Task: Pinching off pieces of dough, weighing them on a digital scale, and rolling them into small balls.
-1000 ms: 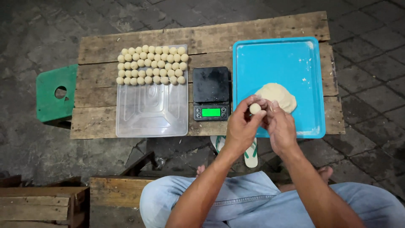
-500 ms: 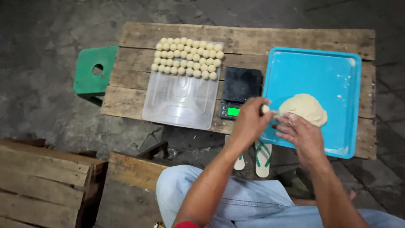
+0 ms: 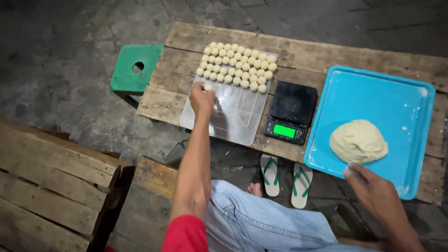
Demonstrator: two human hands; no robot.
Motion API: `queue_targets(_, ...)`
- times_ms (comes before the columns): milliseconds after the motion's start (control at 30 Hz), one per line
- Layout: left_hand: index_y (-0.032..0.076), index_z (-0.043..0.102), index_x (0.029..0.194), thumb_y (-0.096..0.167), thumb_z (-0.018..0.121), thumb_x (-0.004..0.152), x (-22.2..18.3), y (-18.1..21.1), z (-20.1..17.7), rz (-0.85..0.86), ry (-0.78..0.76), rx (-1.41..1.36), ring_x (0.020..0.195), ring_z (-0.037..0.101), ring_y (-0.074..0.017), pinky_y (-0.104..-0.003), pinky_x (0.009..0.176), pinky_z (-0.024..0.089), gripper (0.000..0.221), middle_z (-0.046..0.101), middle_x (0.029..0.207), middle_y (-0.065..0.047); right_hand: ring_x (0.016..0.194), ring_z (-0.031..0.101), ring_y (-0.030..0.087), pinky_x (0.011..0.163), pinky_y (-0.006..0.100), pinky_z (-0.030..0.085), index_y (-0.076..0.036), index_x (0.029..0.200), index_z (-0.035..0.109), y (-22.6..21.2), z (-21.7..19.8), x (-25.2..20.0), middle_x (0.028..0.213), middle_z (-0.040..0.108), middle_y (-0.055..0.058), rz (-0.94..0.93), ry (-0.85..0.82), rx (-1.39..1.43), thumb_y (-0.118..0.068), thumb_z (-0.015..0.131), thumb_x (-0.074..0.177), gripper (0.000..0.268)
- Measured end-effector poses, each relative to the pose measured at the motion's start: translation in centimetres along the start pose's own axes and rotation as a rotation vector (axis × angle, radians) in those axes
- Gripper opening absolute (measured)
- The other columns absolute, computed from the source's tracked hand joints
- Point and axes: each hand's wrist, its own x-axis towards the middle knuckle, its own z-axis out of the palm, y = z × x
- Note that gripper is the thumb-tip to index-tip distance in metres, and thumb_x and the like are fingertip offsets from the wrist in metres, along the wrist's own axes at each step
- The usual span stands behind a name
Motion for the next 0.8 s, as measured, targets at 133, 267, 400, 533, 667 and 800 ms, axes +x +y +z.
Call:
queue_targets(133,0.004,0.064,0.11,0.003,0.065,0.078,5.0,-3.4,1.3,0.182,0.218,-0.018,0.097,0.066,-0.0361,-0.047,0.08,0.051,0.032,0.069,0.106,-0.016,0.107,0.076,0.02,0.095,0.034,0.052,-0.013,0.131,0.075,-1.9,0.3,1.0,0.112,0.083,0.009,-0.133,0.02,0.032,-0.032,0.071,0.094,0.042)
queue_targets(267,0.003,0.063,0.122,0.002,0.073,0.083,6.8,-4.9,1.7,0.199,0.253,-0.062,0.103,0.064,-0.0318,-0.045,0.082,0.052,0.04,0.066,0.113,-0.016,0.115,0.073,0.02,0.096,0.037,0.053,-0.016,0.134,0.075,-2.7,0.4,0.9,0.121,0.081,0.008,-0.066,-0.036,0.016,-0.033,0.07,0.092,0.045)
queue_targets(400,0.006,0.063,0.133,0.003,0.062,0.083,6.8,-6.0,2.5,0.272,0.301,-0.115,0.091,0.069,-0.0289,-0.045,0.079,0.054,0.05,0.072,0.1,-0.012,0.113,0.074,0.018,0.096,0.036,0.054,-0.013,0.13,0.076,-2.5,0.5,0.9,0.119,0.081,0.007,-0.11,-0.016,0.051,-0.029,0.072,0.092,0.042)
queue_targets(533,-0.004,0.053,0.139,-0.006,0.061,0.084,6.5,-6.3,2.6,0.447,0.333,-0.091,0.107,0.061,-0.0356,-0.042,0.091,0.056,0.055,0.054,0.132,-0.022,0.113,0.074,0.019,0.094,0.038,0.055,-0.016,0.131,0.076,-1.5,0.7,1.5,0.118,0.082,0.006,-0.16,-0.004,-0.011,-0.033,0.071,0.092,0.044)
queue_targets(667,-0.004,0.045,0.15,0.001,0.064,0.082,8.7,-8.3,3.3,0.538,0.315,0.057,0.142,0.043,-0.045,-0.052,0.12,0.033,0.071,0.049,0.151,-0.029,0.118,0.072,0.017,0.098,0.036,0.055,-0.013,0.131,0.075,-2.4,0.3,0.9,0.124,0.079,0.006,-0.135,-0.006,0.032,-0.032,0.071,0.091,0.045)
queue_targets(800,-0.003,0.047,0.149,-0.004,0.064,0.082,7.2,-7.2,2.6,0.516,0.324,0.013,0.12,0.057,-0.0407,-0.049,0.102,0.047,0.069,0.059,0.13,-0.024,0.117,0.073,0.016,0.095,0.036,0.056,-0.014,0.132,0.074,-1.4,0.7,1.6,0.123,0.08,0.005,-0.185,-0.015,0.024,-0.032,0.07,0.092,0.045)
